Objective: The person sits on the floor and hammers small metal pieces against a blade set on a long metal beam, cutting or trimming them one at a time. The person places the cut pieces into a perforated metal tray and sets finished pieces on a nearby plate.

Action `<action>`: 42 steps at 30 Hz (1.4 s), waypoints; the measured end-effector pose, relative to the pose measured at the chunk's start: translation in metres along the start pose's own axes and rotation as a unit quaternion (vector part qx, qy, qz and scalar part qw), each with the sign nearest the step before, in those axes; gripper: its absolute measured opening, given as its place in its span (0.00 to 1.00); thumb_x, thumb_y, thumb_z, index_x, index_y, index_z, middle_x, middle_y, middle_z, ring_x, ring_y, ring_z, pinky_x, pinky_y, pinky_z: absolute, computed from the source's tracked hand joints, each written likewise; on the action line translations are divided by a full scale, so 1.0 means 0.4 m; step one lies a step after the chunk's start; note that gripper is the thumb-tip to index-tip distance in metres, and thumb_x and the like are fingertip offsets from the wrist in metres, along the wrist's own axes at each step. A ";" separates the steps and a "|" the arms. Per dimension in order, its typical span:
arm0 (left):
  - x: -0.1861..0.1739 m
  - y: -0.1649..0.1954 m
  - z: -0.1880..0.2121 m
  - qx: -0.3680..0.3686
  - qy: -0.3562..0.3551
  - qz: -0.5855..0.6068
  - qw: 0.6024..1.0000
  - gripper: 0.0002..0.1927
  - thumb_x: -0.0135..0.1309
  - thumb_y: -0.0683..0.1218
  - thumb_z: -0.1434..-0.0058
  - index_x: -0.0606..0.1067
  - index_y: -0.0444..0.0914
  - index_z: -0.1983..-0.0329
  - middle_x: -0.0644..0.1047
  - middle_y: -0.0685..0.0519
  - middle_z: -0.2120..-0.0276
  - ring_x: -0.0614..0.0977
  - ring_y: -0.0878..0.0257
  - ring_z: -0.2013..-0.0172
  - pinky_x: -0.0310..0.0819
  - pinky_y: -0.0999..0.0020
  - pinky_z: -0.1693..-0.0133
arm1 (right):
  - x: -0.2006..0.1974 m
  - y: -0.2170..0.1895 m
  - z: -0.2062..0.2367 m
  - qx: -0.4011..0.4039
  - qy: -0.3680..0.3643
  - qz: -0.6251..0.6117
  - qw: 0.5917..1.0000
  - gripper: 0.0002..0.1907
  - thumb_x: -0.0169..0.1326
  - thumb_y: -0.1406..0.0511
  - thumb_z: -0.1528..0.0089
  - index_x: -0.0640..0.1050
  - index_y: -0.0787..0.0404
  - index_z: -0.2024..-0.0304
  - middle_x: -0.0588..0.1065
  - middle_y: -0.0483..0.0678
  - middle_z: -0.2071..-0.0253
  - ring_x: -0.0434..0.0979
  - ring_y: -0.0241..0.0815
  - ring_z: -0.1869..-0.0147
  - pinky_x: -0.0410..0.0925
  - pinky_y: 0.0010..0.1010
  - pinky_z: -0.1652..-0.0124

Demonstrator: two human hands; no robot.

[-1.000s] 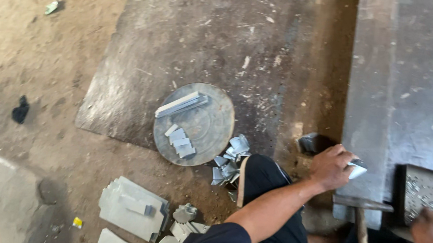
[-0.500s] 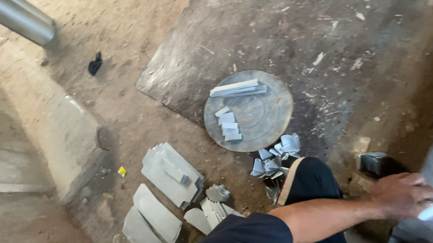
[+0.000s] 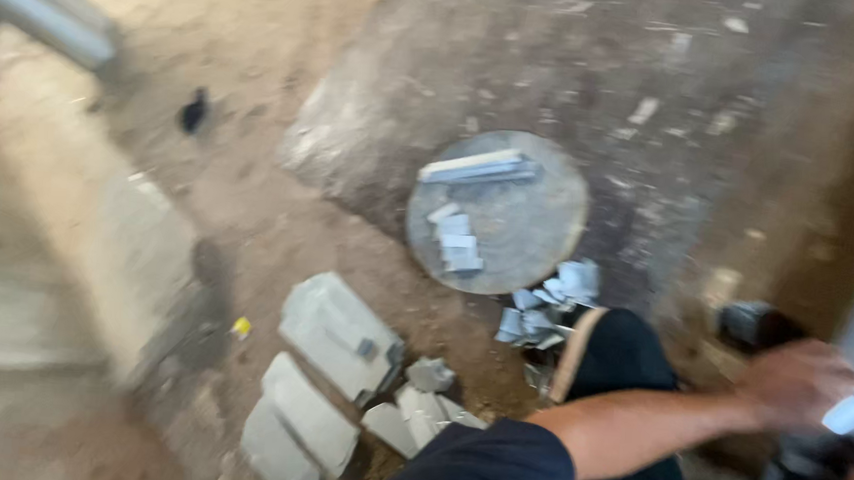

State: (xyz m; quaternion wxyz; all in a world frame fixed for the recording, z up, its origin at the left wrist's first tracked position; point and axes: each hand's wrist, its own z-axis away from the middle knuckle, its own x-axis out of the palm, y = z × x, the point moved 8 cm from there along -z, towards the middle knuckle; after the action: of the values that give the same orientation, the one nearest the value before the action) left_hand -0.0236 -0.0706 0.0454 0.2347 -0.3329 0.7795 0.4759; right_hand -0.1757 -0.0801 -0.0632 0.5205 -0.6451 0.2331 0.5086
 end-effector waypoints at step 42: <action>0.104 0.058 0.001 0.061 0.007 0.153 0.986 0.09 0.61 0.39 0.43 0.82 0.41 0.58 0.76 0.52 0.66 0.76 0.52 0.60 0.70 0.59 0.54 | -0.274 -0.116 0.415 0.162 0.097 -0.098 0.977 0.22 0.46 0.62 0.29 0.72 0.70 0.75 0.71 0.61 0.72 0.71 0.67 0.69 0.63 0.51 0.70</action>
State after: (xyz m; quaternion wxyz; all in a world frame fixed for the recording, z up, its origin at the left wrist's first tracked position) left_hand -0.0684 -0.0749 0.0304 0.1736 -0.1985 0.8504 0.4554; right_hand -0.2470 0.0619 0.0652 0.6400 -0.6185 0.2976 0.3455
